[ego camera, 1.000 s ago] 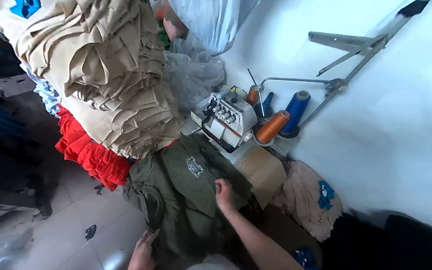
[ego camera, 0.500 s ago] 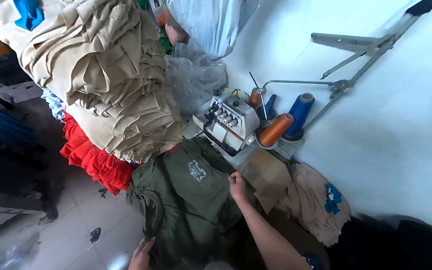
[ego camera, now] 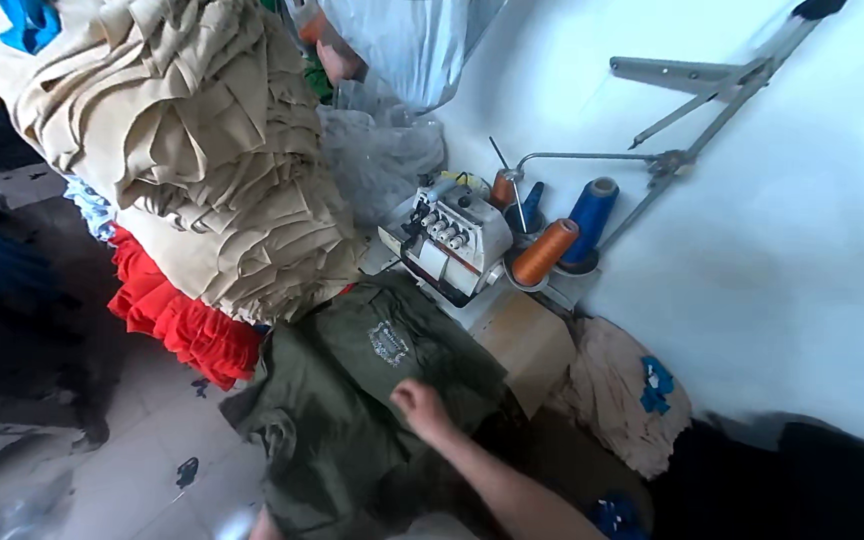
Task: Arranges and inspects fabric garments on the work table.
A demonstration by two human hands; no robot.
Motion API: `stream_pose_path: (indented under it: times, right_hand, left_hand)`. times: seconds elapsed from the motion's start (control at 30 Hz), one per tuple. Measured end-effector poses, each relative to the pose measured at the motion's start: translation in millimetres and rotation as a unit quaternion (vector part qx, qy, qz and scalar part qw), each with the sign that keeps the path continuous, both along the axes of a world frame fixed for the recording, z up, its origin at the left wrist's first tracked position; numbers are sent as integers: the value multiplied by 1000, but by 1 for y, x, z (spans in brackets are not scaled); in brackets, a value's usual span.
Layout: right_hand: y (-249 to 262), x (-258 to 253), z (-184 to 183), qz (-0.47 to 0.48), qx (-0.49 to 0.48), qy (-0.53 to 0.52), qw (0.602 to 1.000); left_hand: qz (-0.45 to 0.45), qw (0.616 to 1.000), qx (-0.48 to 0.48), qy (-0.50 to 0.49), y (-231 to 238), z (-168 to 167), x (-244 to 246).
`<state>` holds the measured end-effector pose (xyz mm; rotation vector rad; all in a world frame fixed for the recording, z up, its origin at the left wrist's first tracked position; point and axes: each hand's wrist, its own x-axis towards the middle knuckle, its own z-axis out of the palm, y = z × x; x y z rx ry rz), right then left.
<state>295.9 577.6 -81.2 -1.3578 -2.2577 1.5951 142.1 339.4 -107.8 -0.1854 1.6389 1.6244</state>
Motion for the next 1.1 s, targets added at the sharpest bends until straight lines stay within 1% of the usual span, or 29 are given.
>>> stream_pose_path:
  times: [0.03,0.07,0.1,0.17,0.23,0.3,0.37,0.4,0.47,0.5,0.53,0.57,0.63,0.7,0.73,0.77,0.83,0.87,0.9,0.93,0.97,1.03,1.07,1.1]
  right_hand:
    - [19,6,-6,-60,16,-55,997]
    - [33,11,-13,-97,33,-97,990]
    - [42,14,-22,-113,45,-126,984]
    - [48,15,-38,-99,58,-164,980]
    - [46,15,-42,-89,60,-164,981]
    - [47,22,-38,-133,54,-122,982]
    - [52,38,-36,-207,34,-40,977]
    - [54,46,-37,-251,13,7,968]
    - [57,55,-40,-330,-48,114,936]
    - [55,54,-39,-354,-79,164,917]
    - [49,50,-36,-358,-92,205,906]
    - [40,43,-30,-338,-90,226,909]
    - [18,22,-14,-247,-48,239,938]
    - [-14,-4,5,-108,-14,260,959]
    - [-32,-16,13,-24,-9,270,963]
    - [-51,-27,17,62,-10,276,959]
    - [-80,-39,18,222,-24,271,936]
    - [-88,-41,14,279,-25,271,921]
    - [-90,-42,9,302,-26,273,913]
    - [-86,-40,8,291,-36,255,921]
    - [-75,-35,9,242,-55,226,942]
    - [-40,-24,10,85,-65,145,984]
    - [-19,-18,7,10,-44,82,996]
    - [2,-12,0,-49,-13,18,999]
  left_hand:
    - [12,1000,-15,11,-3,5,1]
    - [24,999,-21,12,-5,7,1]
    - [34,999,-19,8,-5,6,0]
    - [50,999,1,-5,-7,-2,-7]
    - [28,999,33,26,-7,-1,-20]
    - [-16,994,75,73,-3,4,-38]
    - [-32,990,103,90,-2,12,-47]
    - [-32,990,91,102,-3,18,-47]
    - [-20,991,44,122,-9,26,-46]
    - [-9,991,31,128,-13,23,-46]
    - [-5,991,30,134,-19,19,-46]
    - [-5,989,42,140,-22,14,-47]
    - [-27,986,87,143,-19,15,-45]
    - [-44,987,104,118,-7,26,-38]
    - [-56,988,102,105,-1,32,-32]
    - [-67,989,93,92,5,38,-27]
    - [-96,991,67,71,15,45,-17]
    - [-105,992,51,54,18,42,-16]
    - [-110,993,25,44,20,36,-17]
    - [-93,995,-3,39,23,30,-18]
    - [-69,997,-31,35,24,26,-19]
    - [-32,997,-64,38,20,24,-19]
    - [-21,997,-69,37,17,22,-19]
    - [-14,997,-70,35,14,20,-20]
